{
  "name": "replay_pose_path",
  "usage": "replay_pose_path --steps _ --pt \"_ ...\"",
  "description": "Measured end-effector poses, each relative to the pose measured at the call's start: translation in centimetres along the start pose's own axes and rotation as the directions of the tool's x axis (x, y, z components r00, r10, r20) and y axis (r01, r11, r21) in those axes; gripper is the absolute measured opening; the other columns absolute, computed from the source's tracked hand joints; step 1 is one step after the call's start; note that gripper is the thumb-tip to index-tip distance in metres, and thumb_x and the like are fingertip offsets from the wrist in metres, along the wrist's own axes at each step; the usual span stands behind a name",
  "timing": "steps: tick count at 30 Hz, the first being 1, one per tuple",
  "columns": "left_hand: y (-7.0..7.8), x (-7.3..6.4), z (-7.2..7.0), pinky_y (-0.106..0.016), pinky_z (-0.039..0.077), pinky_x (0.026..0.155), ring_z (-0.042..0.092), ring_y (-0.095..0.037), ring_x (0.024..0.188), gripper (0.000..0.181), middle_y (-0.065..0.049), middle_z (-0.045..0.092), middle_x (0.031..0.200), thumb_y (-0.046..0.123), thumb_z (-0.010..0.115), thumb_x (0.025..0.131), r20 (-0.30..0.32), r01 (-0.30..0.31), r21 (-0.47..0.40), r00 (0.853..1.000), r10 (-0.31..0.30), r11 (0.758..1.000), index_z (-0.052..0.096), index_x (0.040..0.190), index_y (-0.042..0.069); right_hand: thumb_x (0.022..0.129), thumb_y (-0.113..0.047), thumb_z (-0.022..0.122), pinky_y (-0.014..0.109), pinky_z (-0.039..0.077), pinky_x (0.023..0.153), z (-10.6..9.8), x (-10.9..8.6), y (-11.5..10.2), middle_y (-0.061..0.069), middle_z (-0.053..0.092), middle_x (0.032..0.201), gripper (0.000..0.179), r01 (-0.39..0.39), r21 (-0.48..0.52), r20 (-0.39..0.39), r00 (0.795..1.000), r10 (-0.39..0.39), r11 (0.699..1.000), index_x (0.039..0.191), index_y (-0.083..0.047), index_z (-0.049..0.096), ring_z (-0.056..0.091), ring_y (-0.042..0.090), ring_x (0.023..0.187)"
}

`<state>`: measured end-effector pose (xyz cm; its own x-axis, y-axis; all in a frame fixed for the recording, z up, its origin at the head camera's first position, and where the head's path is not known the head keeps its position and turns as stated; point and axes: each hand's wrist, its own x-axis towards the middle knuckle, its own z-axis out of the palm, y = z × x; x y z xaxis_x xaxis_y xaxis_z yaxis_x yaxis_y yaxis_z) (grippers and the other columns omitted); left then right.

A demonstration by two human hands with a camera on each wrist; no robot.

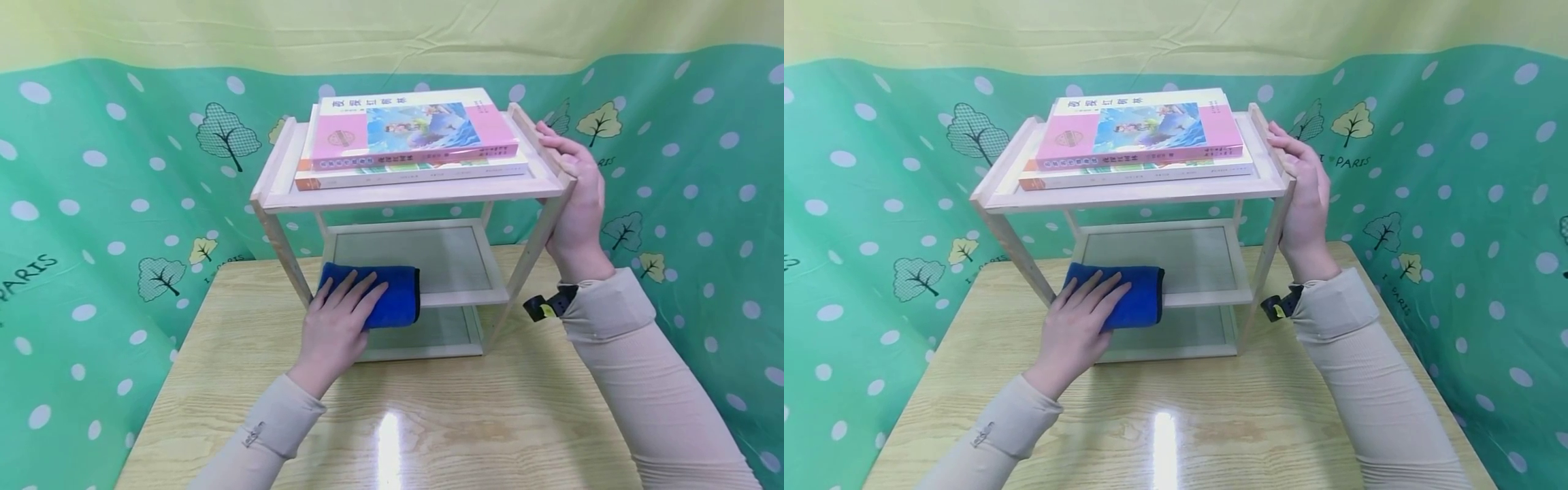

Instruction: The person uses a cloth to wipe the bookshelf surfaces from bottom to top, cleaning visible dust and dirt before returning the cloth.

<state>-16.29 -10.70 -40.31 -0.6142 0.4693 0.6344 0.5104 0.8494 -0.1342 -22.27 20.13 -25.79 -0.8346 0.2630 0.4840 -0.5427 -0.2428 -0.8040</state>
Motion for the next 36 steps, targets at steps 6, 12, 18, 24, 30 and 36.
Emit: replay_pose_path --steps 6,12,18,24,30,36 --pt "-0.1 0.1 -0.3 -0.055 0.044 0.106 0.060 -0.030 0.126 0.064 -0.002 0.064 0.136 0.004 0.067 0.076 0.009 -0.002 -0.014 1.000 0.002 1.000 0.058 0.137 0.022 0.098 -0.016 0.034 0.026 0.051 0.092 0.1 0.0 0.1 0.008 0.054 0.145 0.038 0.006 0.007 0.001 1.000 -0.006 1.000 0.111 -0.006 0.068 0.048 0.026 0.136" --pt "0.0 0.3 0.2 -0.055 0.045 0.105 0.060 -0.031 0.126 0.064 -0.002 0.064 0.136 0.006 0.070 0.074 -0.012 -0.011 0.027 1.000 0.011 1.000 0.059 0.135 0.023 0.098 -0.017 0.033 0.026 0.051 0.093 0.1 0.0 0.0 0.007 0.053 0.147 0.038 0.007 0.011 0.007 1.000 -0.007 1.000 0.112 -0.006 0.067 0.048 0.025 0.137" --pt "0.4 0.5 0.8 -0.055 0.044 0.106 0.058 -0.032 0.128 0.066 -0.001 0.063 0.137 0.008 0.073 0.073 -0.019 -0.010 0.051 1.000 0.011 0.999 0.058 0.135 0.023 0.100 -0.018 0.032 0.027 0.052 0.094 0.1 -0.1 -0.1 0.004 0.051 0.148 0.038 -0.036 0.009 -0.007 0.999 0.036 0.999 0.114 -0.007 0.065 0.047 0.023 0.138" --pt "0.9 0.6 1.1 -0.056 0.044 0.106 0.058 -0.032 0.128 0.066 -0.001 0.063 0.137 0.009 0.075 0.073 -0.029 -0.011 0.065 0.999 0.013 0.998 0.058 0.135 0.023 0.100 -0.019 0.031 0.034 0.048 0.104 0.1 -0.1 -0.2 0.003 0.051 0.148 0.039 -0.040 0.008 -0.014 0.999 0.040 0.999 0.115 -0.006 0.064 0.046 0.021 0.139" --pt "1.1 0.7 1.5 -0.056 0.045 0.105 0.058 -0.032 0.128 0.060 -0.001 0.063 0.136 0.008 0.071 0.077 -0.049 -0.011 0.075 0.999 0.015 0.997 0.059 0.134 0.023 0.099 -0.019 0.031 0.033 0.050 0.101 0.2 -0.2 -0.1 0.005 0.052 0.147 0.040 -0.034 0.024 -0.019 0.999 0.034 0.999 0.115 -0.006 0.065 0.046 0.022 0.139" --pt "1.4 0.8 1.6 -0.056 0.046 0.105 0.058 -0.032 0.127 0.055 -0.001 0.064 0.136 0.007 0.068 0.081 -0.074 -0.008 0.077 0.997 0.014 0.997 0.060 0.133 0.023 0.100 -0.020 0.032 0.027 0.053 0.094 0.3 -0.2 -0.1 0.004 0.052 0.147 0.040 -0.039 0.029 -0.019 0.999 0.040 0.999 0.115 -0.006 0.065 0.048 0.023 0.138"
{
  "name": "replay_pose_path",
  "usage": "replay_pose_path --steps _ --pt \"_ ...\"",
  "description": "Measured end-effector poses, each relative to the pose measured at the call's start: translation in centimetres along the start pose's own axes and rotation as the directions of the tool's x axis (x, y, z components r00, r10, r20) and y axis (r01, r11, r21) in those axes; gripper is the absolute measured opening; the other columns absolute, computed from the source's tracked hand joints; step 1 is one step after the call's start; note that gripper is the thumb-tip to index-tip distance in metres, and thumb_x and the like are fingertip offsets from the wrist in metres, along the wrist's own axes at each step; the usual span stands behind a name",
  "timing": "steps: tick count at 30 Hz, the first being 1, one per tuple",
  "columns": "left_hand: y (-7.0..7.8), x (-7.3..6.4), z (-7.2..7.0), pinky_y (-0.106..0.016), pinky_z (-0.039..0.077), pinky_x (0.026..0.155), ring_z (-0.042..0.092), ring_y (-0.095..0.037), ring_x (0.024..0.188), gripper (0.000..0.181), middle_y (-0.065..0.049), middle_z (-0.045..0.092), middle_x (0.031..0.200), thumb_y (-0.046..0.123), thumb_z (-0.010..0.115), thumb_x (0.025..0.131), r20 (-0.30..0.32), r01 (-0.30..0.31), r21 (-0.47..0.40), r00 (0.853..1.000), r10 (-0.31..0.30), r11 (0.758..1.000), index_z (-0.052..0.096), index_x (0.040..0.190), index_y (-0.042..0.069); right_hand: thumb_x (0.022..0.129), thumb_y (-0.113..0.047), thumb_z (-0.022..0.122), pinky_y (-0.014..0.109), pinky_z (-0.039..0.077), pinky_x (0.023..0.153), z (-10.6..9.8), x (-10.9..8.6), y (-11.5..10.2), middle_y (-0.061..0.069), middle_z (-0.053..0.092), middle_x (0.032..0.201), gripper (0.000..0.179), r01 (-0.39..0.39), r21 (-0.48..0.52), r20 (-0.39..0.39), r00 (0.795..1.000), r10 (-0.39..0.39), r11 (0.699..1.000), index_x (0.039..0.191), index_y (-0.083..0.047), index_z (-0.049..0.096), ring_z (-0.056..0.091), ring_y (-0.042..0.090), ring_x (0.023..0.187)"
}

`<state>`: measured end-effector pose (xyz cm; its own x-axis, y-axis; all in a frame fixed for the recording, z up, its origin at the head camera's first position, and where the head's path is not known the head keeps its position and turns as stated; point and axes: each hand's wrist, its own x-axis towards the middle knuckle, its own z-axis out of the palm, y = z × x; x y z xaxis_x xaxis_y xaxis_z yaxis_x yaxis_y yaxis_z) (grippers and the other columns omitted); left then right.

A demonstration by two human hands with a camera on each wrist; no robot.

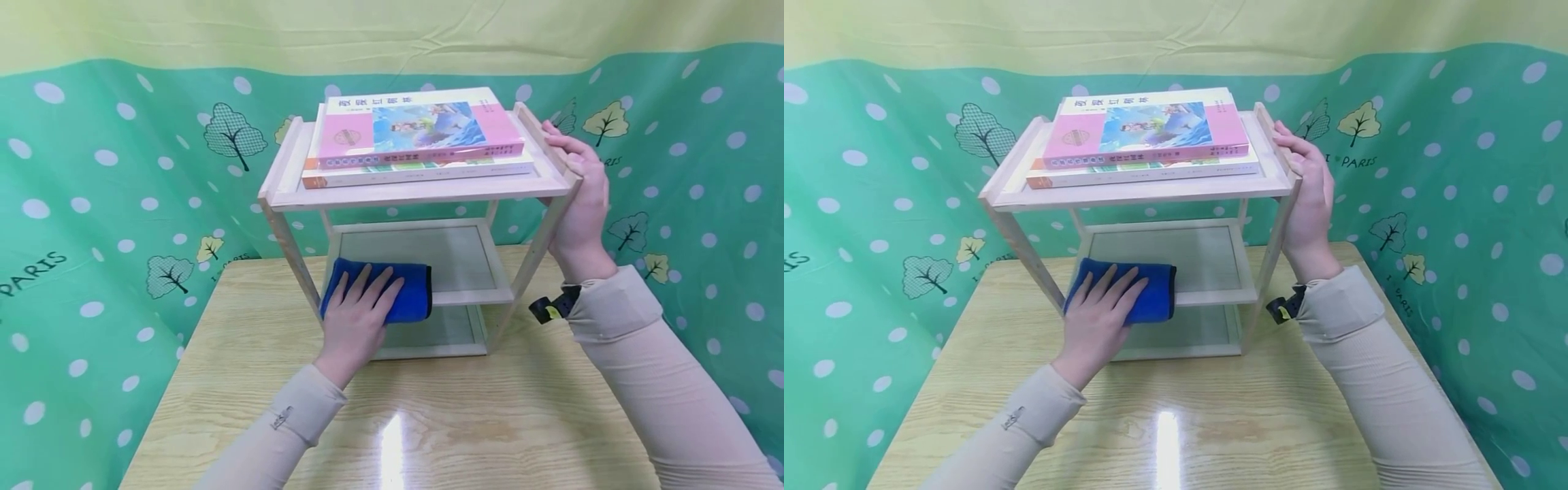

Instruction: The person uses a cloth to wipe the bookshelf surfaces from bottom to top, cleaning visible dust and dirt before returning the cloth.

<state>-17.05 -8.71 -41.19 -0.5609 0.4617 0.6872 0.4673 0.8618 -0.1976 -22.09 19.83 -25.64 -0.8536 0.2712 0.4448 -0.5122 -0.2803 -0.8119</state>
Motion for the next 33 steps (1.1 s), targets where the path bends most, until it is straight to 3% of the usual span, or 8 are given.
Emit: replay_pose_path --steps 13,33 --pt "1.3 0.8 0.6 -0.056 0.048 0.102 0.059 -0.033 0.126 0.057 -0.002 0.065 0.134 0.008 0.073 0.077 -0.026 -0.008 -0.005 1.000 0.008 1.000 0.061 0.132 0.022 0.100 -0.021 0.030 0.027 0.053 0.093 -0.1 0.0 0.1 0.001 0.052 0.148 0.040 -0.004 -0.021 0.002 1.000 0.004 1.000 0.117 -0.008 0.064 0.047 0.021 0.138" --pt "3.5 1.7 1.7 -0.055 0.047 0.104 0.059 -0.031 0.127 0.048 -0.001 0.065 0.134 0.010 0.069 0.083 -0.064 -0.003 0.027 0.998 0.005 1.000 0.063 0.129 0.023 0.100 -0.019 0.031 0.023 0.055 0.090 0.1 0.0 0.1 0.005 0.049 0.149 0.039 -0.004 0.015 -0.004 1.000 0.004 1.000 0.115 -0.006 0.064 0.048 0.022 0.138"
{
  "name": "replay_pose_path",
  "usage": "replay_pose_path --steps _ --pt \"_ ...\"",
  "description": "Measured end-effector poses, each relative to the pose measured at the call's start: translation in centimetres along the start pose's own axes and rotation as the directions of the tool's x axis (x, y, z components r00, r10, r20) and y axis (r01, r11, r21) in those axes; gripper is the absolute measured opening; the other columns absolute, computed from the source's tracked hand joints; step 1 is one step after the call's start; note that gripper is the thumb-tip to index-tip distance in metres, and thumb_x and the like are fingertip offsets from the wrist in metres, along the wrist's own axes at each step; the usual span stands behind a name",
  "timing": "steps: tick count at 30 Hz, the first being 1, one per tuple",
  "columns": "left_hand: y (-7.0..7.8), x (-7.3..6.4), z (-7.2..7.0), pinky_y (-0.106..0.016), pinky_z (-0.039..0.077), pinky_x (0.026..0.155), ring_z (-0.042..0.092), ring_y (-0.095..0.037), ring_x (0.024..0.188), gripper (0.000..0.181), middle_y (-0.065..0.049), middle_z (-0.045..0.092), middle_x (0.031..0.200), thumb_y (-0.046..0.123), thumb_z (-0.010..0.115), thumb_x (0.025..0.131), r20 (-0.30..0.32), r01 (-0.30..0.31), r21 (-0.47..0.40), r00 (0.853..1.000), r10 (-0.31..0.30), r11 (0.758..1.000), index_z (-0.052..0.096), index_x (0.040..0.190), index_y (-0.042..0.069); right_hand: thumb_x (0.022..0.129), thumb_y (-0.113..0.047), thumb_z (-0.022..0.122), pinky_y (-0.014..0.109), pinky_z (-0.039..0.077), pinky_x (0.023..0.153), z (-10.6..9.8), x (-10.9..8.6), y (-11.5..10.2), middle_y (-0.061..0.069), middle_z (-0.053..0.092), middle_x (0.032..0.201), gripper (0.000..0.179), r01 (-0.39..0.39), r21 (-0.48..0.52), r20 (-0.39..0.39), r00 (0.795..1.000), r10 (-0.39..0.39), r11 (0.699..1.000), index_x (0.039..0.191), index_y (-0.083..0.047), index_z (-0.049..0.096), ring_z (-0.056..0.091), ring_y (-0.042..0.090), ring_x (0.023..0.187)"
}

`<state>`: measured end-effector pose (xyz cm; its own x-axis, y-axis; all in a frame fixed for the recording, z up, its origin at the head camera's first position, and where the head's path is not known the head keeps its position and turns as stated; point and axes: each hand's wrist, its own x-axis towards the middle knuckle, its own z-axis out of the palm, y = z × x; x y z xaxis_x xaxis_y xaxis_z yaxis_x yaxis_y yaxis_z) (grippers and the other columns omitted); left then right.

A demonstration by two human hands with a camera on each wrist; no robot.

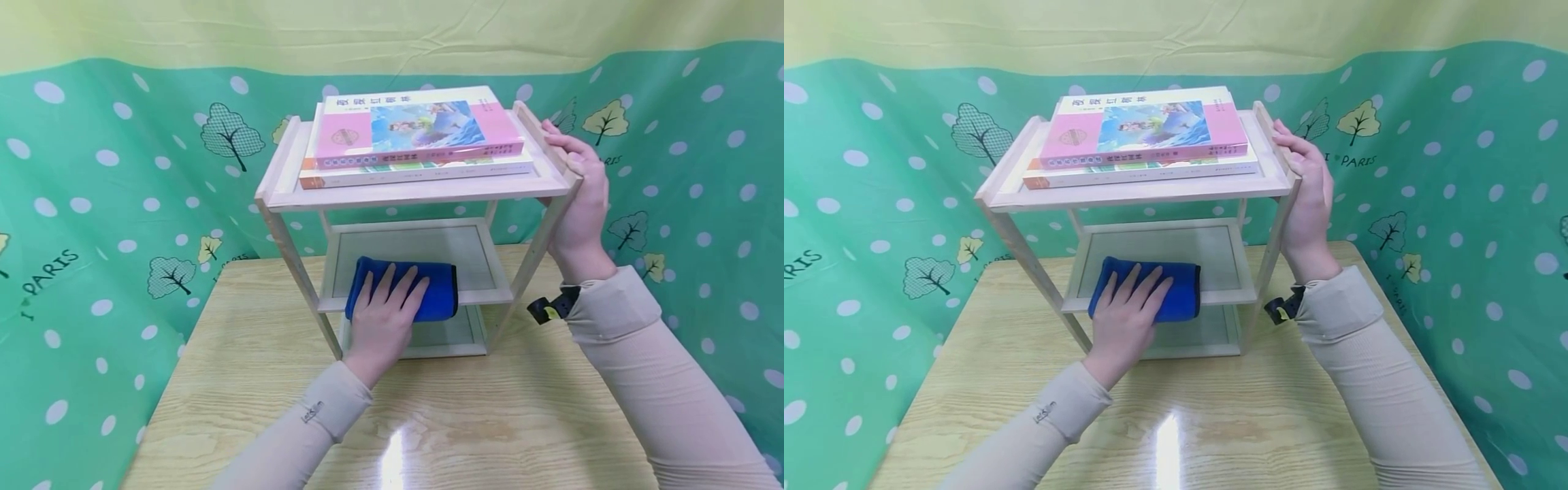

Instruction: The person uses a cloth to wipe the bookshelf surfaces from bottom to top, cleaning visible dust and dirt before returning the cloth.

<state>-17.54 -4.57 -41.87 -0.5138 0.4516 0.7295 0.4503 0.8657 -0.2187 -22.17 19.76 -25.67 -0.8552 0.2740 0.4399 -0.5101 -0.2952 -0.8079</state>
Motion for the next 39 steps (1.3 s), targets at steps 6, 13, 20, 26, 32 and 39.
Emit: replay_pose_path --steps 6,13,20,26,32,39 --pt "0.6 0.3 0.4 -0.054 0.047 0.104 0.059 -0.030 0.127 0.040 0.000 0.066 0.133 0.011 0.065 0.090 -0.008 0.003 0.011 1.000 -0.003 1.000 0.064 0.128 0.024 0.099 -0.019 0.032 0.026 0.054 0.093 0.0 0.0 0.1 0.005 0.053 0.147 0.040 0.014 0.008 -0.007 1.000 -0.014 1.000 0.114 -0.005 0.067 0.048 0.022 0.138" --pt "1.6 0.8 0.5 -0.054 0.047 0.104 0.060 -0.030 0.127 0.037 0.000 0.066 0.132 0.011 0.060 0.093 -0.018 -0.009 0.010 1.000 0.009 1.000 0.064 0.128 0.024 0.099 -0.019 0.032 0.030 0.052 0.098 -0.1 -0.1 0.1 0.006 0.052 0.147 0.041 0.014 0.016 -0.003 1.000 -0.014 1.000 0.114 -0.005 0.067 0.047 0.021 0.139" --pt "2.4 1.3 0.4 -0.054 0.045 0.106 0.057 -0.029 0.130 0.035 0.002 0.063 0.136 0.014 0.055 0.098 0.033 -0.014 0.028 0.999 0.013 1.000 0.062 0.131 0.026 0.099 -0.019 0.033 0.026 0.055 0.091 0.0 -0.2 0.1 0.004 0.054 0.146 0.040 0.021 0.012 -0.007 1.000 -0.021 1.000 0.114 -0.005 0.067 0.048 0.022 0.138" --pt "3.2 1.6 0.5 -0.054 0.043 0.108 0.054 -0.030 0.132 0.037 0.002 0.061 0.139 0.017 0.056 0.099 0.080 -0.017 0.047 0.997 0.013 0.999 0.059 0.134 0.026 0.098 -0.019 0.033 0.029 0.054 0.095 0.0 -0.2 0.1 0.005 0.054 0.146 0.040 0.016 0.017 -0.011 1.000 -0.016 1.000 0.113 -0.005 0.067 0.048 0.022 0.138" --pt "3.9 2.0 0.7 -0.055 0.043 0.108 0.055 -0.032 0.131 0.041 0.000 0.062 0.138 0.021 0.066 0.093 0.072 -0.017 0.043 0.997 0.014 0.999 0.057 0.134 0.025 0.099 -0.019 0.033 0.024 0.056 0.089 0.0 -0.1 0.1 0.006 0.053 0.147 0.040 0.020 0.035 -0.007 1.000 -0.019 0.999 0.112 -0.004 0.067 0.048 0.022 0.138" --pt "4.5 2.4 0.8 -0.056 0.041 0.109 0.053 -0.032 0.133 0.044 -0.001 0.060 0.141 0.025 0.066 0.094 0.111 -0.030 0.070 0.994 0.022 0.997 0.054 0.136 0.026 0.099 -0.019 0.032 0.024 0.056 0.087 0.0 -0.1 0.2 0.006 0.053 0.147 0.040 0.019 0.023 -0.010 1.000 -0.018 1.000 0.113 -0.005 0.067 0.049 0.021 0.138"
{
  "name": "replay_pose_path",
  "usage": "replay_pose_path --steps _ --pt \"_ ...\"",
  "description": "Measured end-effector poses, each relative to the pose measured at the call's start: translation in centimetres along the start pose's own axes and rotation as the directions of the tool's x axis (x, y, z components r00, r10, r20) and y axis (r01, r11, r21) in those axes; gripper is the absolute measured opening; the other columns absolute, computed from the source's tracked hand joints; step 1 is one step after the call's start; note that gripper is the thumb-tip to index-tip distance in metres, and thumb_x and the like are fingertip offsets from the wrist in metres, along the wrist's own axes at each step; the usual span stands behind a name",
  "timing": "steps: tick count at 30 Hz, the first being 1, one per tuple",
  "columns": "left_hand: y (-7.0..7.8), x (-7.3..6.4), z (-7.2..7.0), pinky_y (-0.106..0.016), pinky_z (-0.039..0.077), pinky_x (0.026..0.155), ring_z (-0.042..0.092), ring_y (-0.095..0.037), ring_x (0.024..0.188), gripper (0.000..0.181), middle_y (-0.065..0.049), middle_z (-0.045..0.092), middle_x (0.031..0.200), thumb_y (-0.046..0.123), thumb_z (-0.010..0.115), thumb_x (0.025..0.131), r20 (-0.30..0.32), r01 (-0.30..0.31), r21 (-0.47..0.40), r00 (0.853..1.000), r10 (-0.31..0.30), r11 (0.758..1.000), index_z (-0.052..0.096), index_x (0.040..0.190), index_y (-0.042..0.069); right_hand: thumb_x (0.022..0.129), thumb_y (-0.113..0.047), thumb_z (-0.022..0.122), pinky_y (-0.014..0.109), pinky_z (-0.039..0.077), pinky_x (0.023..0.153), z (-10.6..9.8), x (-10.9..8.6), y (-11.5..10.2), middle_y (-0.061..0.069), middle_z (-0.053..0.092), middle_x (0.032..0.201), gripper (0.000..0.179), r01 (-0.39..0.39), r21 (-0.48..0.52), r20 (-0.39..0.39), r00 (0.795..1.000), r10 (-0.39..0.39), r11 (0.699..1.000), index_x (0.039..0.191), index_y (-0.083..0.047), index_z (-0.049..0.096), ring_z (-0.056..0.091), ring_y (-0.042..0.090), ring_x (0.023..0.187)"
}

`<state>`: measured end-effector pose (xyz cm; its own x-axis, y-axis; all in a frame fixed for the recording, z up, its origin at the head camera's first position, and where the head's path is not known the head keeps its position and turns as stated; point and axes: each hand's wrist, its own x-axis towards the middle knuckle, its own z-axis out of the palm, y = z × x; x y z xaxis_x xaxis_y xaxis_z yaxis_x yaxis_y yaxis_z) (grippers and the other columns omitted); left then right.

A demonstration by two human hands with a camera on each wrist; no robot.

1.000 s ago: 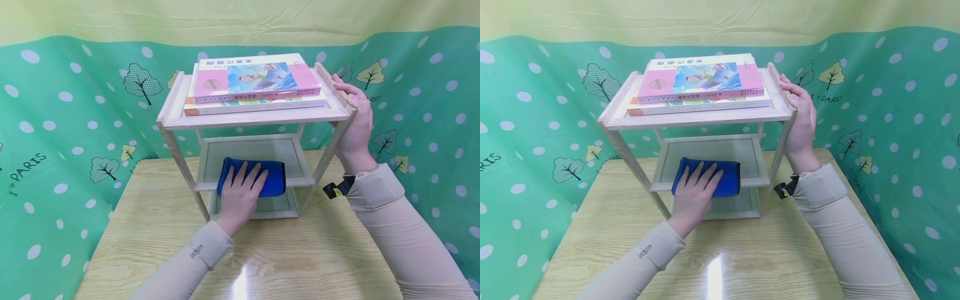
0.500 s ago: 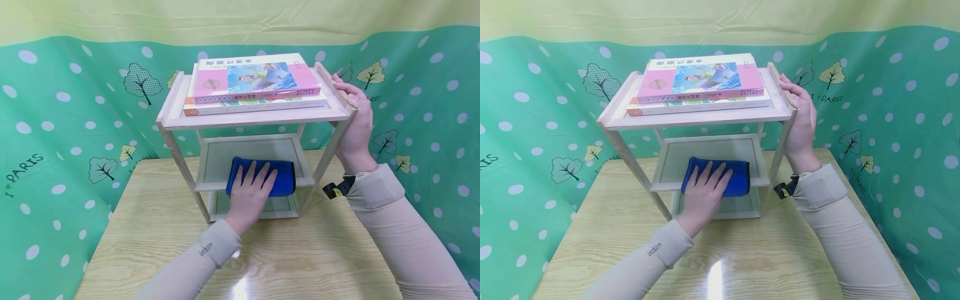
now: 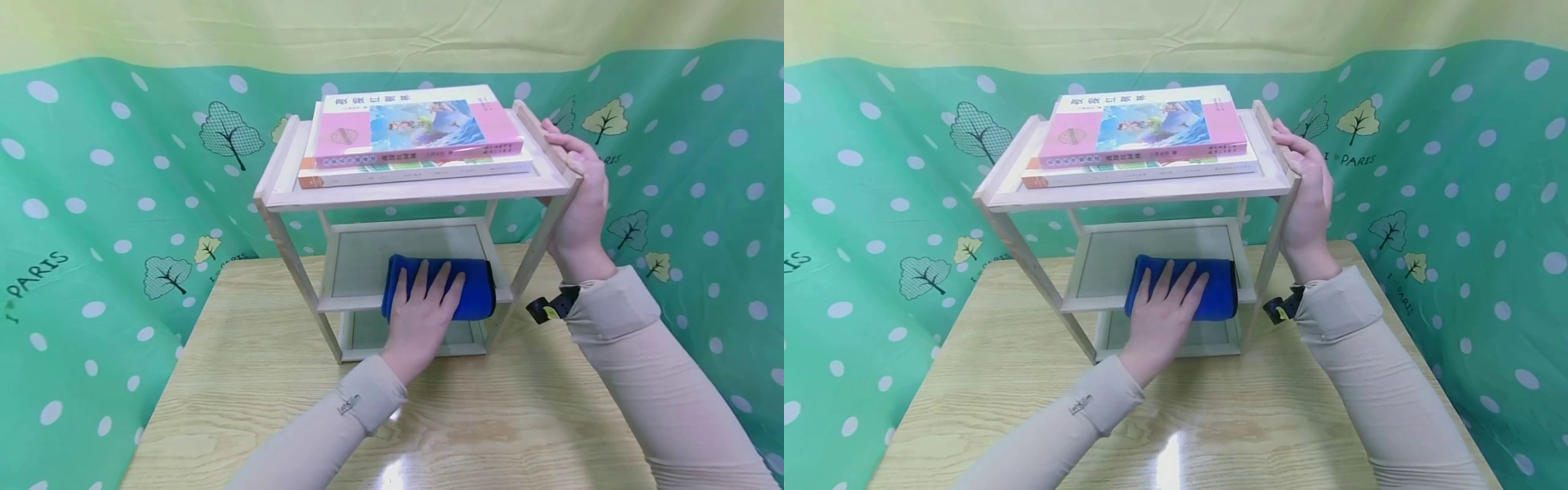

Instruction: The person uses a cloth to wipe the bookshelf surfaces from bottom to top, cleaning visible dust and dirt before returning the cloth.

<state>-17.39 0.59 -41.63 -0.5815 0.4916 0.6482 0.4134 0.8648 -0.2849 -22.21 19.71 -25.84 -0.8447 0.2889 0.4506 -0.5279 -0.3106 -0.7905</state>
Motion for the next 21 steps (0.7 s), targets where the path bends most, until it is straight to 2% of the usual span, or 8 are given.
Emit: replay_pose_path --steps 4,16,21 --pt "0.2 0.3 0.0 -0.056 0.042 0.108 0.054 -0.032 0.132 0.044 0.000 0.060 0.141 0.024 0.064 0.095 0.011 -0.006 0.018 1.000 0.006 1.000 0.054 0.137 0.026 0.099 -0.019 0.032 0.023 0.055 0.089 0.0 0.0 -0.1 0.005 0.052 0.148 0.040 -0.002 -0.008 0.001 1.000 0.002 1.000 0.113 -0.005 0.066 0.048 0.019 0.138" --pt "1.0 0.7 0.2 -0.055 0.046 0.104 0.058 -0.032 0.128 0.039 0.000 0.063 0.136 0.025 0.062 0.095 -0.062 -0.011 0.041 0.998 0.014 0.999 0.057 0.134 0.026 0.100 -0.018 0.031 0.023 0.056 0.086 0.2 0.0 -0.1 0.007 0.051 0.148 0.040 -0.009 0.007 -0.003 1.000 0.009 1.000 0.113 -0.005 0.067 0.049 0.020 0.137" --pt "1.3 0.9 0.3 -0.056 0.045 0.105 0.057 -0.032 0.128 0.039 0.000 0.062 0.137 0.026 0.061 0.096 -0.059 -0.013 0.041 0.998 0.015 0.999 0.057 0.135 0.026 0.098 -0.018 0.032 0.024 0.056 0.087 0.2 0.0 -0.1 0.008 0.052 0.147 0.040 -0.006 0.038 -0.009 1.000 0.006 0.999 0.112 -0.003 0.067 0.049 0.022 0.137"
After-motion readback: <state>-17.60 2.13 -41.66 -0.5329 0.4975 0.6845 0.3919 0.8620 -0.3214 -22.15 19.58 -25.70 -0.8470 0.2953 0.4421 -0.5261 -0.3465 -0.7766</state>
